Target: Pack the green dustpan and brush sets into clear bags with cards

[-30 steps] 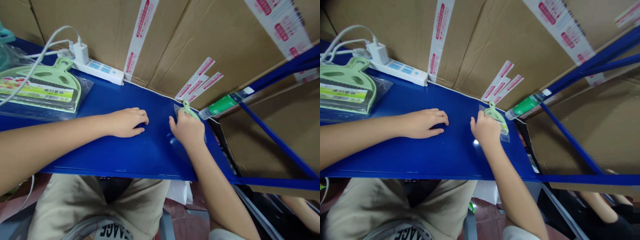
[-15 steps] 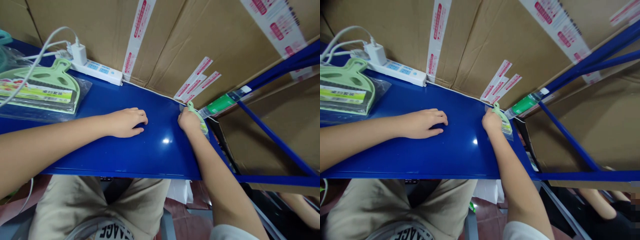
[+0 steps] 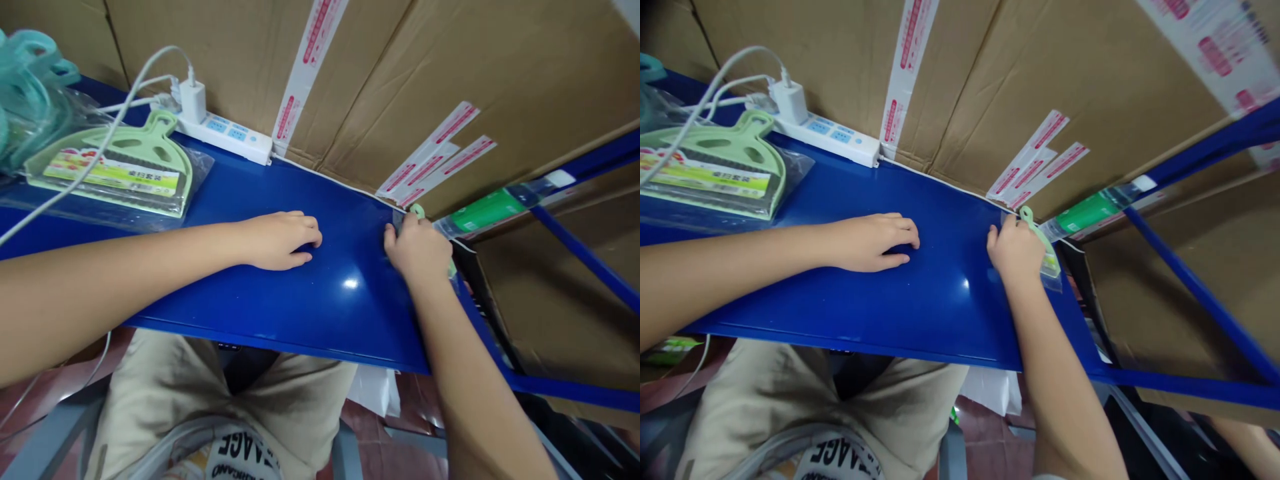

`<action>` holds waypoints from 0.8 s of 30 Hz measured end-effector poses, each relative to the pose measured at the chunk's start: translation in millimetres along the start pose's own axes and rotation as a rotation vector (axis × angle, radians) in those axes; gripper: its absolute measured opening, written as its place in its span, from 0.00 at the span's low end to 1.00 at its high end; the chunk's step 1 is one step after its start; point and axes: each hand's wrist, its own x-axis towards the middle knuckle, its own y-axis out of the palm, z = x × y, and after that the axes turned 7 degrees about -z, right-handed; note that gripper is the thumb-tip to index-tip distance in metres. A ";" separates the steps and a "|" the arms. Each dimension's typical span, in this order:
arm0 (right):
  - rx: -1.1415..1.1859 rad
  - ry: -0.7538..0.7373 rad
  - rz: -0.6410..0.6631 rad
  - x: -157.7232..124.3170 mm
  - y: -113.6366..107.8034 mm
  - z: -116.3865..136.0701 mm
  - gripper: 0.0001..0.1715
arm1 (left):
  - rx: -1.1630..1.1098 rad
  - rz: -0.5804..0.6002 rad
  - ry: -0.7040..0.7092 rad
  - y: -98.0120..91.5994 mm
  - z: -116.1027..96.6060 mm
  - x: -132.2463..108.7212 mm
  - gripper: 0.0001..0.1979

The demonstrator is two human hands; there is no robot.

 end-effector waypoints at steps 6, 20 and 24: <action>0.048 -0.358 0.109 -16.8 -36.5 50.7 0.21 | 0.088 -0.107 -0.013 -11.6 -3.2 -1.4 0.14; 0.470 -0.476 0.074 -7.6 -5.9 65.1 0.15 | 0.500 -0.192 -1.129 -111.4 41.5 -35.8 0.33; 0.479 -0.488 0.081 -7.5 -6.2 64.6 0.15 | 0.589 -0.115 -1.127 -119.1 48.4 -43.0 0.32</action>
